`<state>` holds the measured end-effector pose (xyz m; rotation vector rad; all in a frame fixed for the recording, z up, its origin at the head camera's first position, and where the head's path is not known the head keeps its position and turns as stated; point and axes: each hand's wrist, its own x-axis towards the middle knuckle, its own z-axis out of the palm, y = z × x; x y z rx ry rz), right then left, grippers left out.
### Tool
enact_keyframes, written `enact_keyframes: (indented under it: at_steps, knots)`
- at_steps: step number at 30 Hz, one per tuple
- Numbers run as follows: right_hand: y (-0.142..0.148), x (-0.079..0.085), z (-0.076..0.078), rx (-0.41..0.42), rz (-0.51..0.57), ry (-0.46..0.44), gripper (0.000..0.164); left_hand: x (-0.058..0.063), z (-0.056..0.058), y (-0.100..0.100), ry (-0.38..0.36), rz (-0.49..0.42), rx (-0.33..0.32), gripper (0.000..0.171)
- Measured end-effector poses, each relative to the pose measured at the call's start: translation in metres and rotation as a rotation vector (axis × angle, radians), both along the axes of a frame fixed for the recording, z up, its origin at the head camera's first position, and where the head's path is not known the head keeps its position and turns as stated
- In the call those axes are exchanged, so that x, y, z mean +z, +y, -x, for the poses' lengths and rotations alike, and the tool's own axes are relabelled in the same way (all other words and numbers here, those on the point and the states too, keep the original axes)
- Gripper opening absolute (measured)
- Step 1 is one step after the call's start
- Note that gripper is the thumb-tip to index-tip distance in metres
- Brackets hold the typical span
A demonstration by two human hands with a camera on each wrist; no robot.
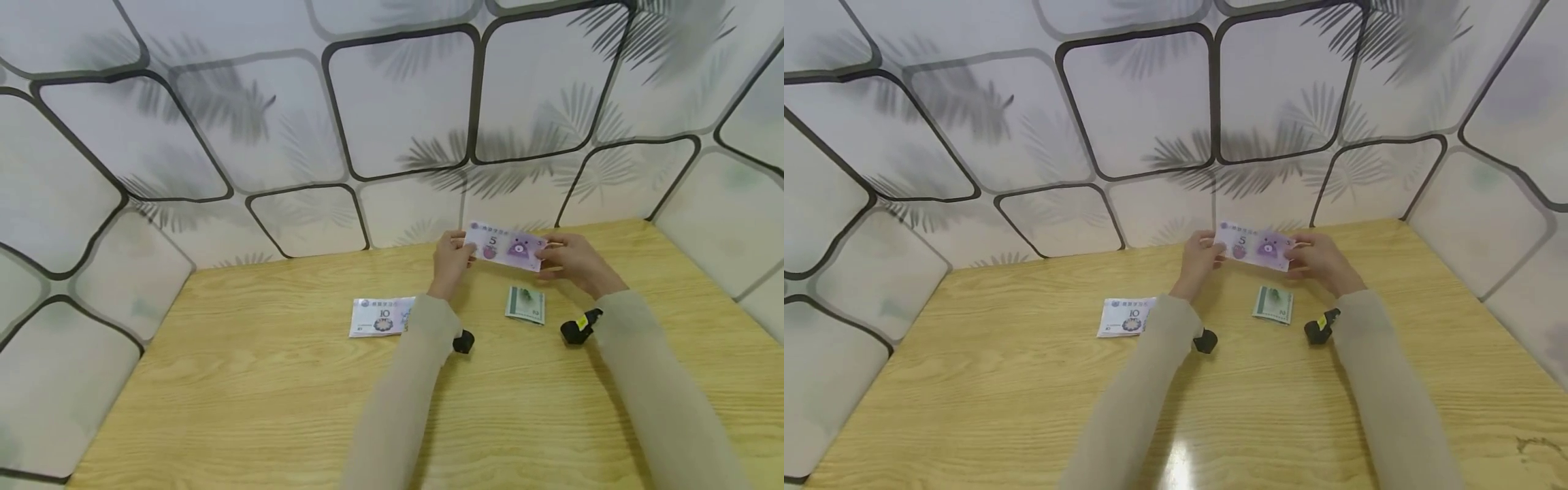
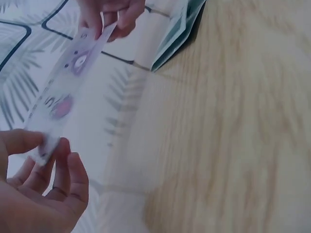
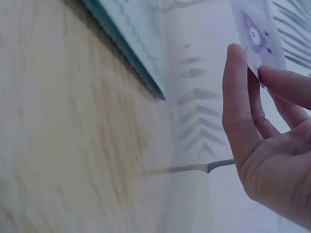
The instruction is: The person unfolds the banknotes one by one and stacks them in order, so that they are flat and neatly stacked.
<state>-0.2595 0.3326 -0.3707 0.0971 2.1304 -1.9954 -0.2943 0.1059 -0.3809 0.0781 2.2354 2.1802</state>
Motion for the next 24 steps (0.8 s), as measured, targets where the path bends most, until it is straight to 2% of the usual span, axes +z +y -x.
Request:
enact_keyframes:
  at_steps: [4, 8, 14, 24]
  knots:
    - [0.002, 0.002, -0.003, 0.016, 0.022, 0.021, 0.02, 0.002, 0.003, -0.015, 0.017, 0.036, -0.121, 0.029]
    - [-0.001, 0.002, -0.004, 0.047, 0.049, 0.029, 0.021, 0.003, 0.002, -0.031, 0.009, 0.023, -0.207, 0.033]
    - [-0.004, 0.003, -0.008, 0.042, 0.097, 0.062, 0.022, 0.008, -0.001, -0.039, 0.031, -0.02, -0.222, 0.032]
    - [-0.008, 0.009, -0.022, 0.011, 0.128, 0.073, 0.023, 0.009, -0.012, -0.051, 0.038, 0.007, -0.263, 0.029]
